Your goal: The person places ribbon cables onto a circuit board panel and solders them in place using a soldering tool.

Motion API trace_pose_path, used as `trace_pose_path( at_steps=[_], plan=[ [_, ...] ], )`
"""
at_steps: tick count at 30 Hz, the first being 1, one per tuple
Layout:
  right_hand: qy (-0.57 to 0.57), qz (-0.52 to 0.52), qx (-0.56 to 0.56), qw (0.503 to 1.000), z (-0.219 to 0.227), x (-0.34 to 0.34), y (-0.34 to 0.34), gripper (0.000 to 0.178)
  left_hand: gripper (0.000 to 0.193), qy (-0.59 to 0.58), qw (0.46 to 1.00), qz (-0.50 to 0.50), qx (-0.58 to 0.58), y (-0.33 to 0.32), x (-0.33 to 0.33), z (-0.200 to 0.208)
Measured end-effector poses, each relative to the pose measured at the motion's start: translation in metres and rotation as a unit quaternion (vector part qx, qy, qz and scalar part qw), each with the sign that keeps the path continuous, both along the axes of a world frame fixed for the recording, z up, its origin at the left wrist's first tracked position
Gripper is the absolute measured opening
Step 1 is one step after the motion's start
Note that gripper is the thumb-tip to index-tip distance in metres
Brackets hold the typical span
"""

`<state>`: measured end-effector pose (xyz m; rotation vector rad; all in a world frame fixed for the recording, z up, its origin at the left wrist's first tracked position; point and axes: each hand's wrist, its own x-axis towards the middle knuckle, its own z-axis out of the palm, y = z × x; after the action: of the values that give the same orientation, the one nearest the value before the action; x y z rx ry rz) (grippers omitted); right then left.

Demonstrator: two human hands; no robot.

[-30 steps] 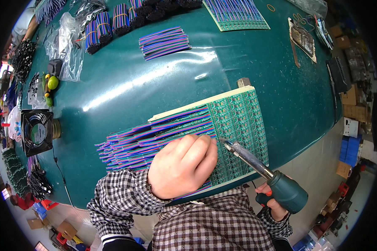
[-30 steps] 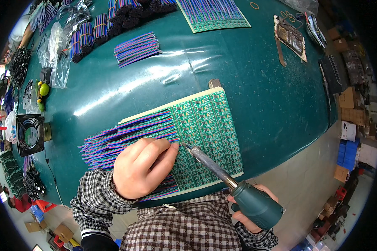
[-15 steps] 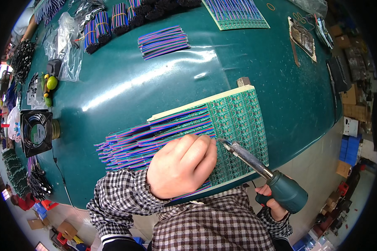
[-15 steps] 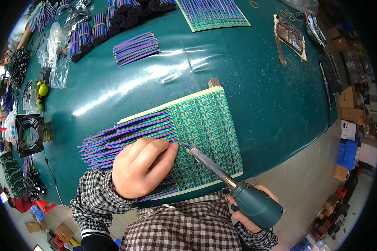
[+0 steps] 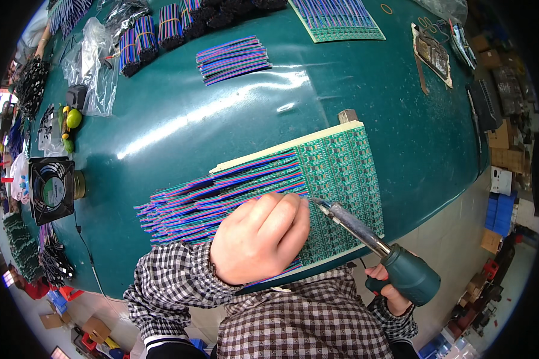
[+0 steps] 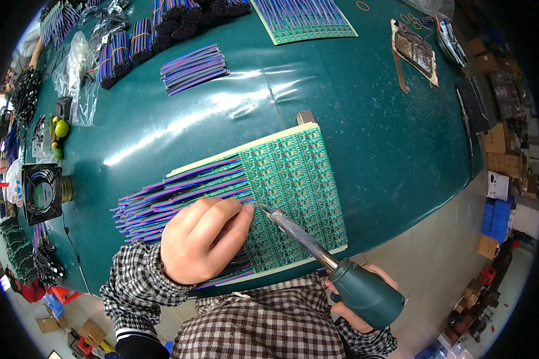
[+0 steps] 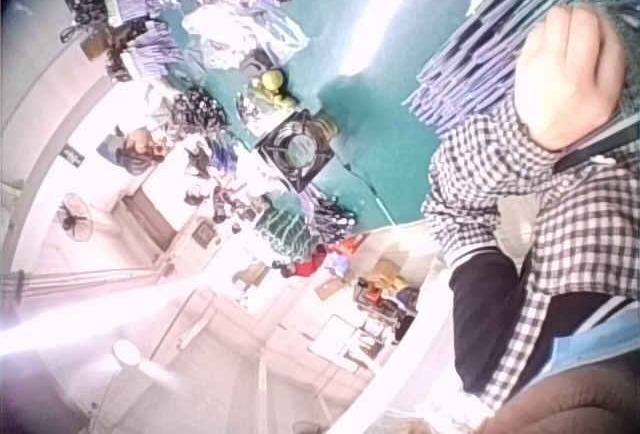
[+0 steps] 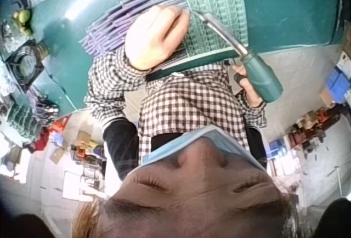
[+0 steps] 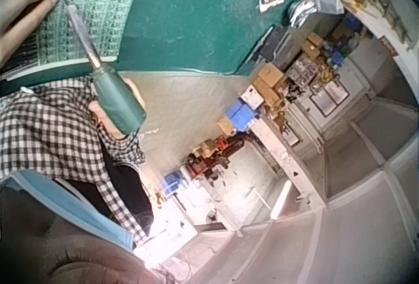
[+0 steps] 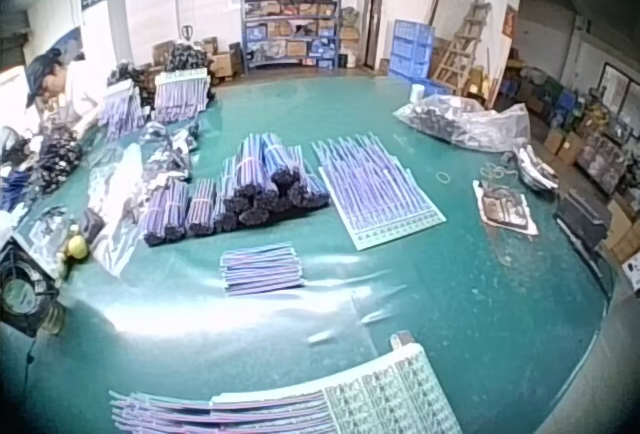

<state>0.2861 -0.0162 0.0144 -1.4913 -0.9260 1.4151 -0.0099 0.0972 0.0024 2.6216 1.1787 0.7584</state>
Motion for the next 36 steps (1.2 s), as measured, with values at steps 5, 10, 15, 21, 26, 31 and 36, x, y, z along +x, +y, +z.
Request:
trace_pose_path(
  at_steps=[5, 10, 15, 21, 26, 31, 36],
  plan=[
    [-0.001, 0.014, 0.008, 1.0, -0.001, 0.002, 0.001, 0.072, 0.037, 0.003, 1.0, 0.0, -0.007, 0.0, 0.0, 0.001],
    [-0.004, -0.009, 0.014, 1.0, 0.001, 0.0, 0.0, 0.07, 0.037, 0.005, 1.0, 0.002, 0.004, 0.0, 0.001, 0.001],
    [-0.066, 0.03, 0.027, 0.997, 0.002, 0.004, 0.001, 0.068, 0.037, 0.003, 1.0, 0.008, 0.023, -0.002, 0.002, -0.003],
    [-0.027, 0.003, 0.022, 0.999, 0.01, -0.008, 0.01, 0.069, 0.036, 0.006, 0.999, 0.009, 0.046, -0.001, 0.003, -0.005],
    [-0.032, 0.006, -0.005, 0.999, 0.005, -0.001, 0.002, 0.073, 0.035, -0.006, 0.999, 0.009, 0.036, -0.001, 0.002, -0.004],
    [-0.022, -0.002, -0.015, 1.0, 0.005, -0.003, 0.002, 0.074, 0.034, -0.003, 1.0, 0.002, 0.028, 0.0, 0.001, -0.003],
    [-0.005, -0.002, -0.02, 1.0, 0.003, 0.0, 0.002, 0.073, 0.035, -0.001, 1.0, 0.002, 0.026, 0.0, 0.001, -0.003]
  ],
)
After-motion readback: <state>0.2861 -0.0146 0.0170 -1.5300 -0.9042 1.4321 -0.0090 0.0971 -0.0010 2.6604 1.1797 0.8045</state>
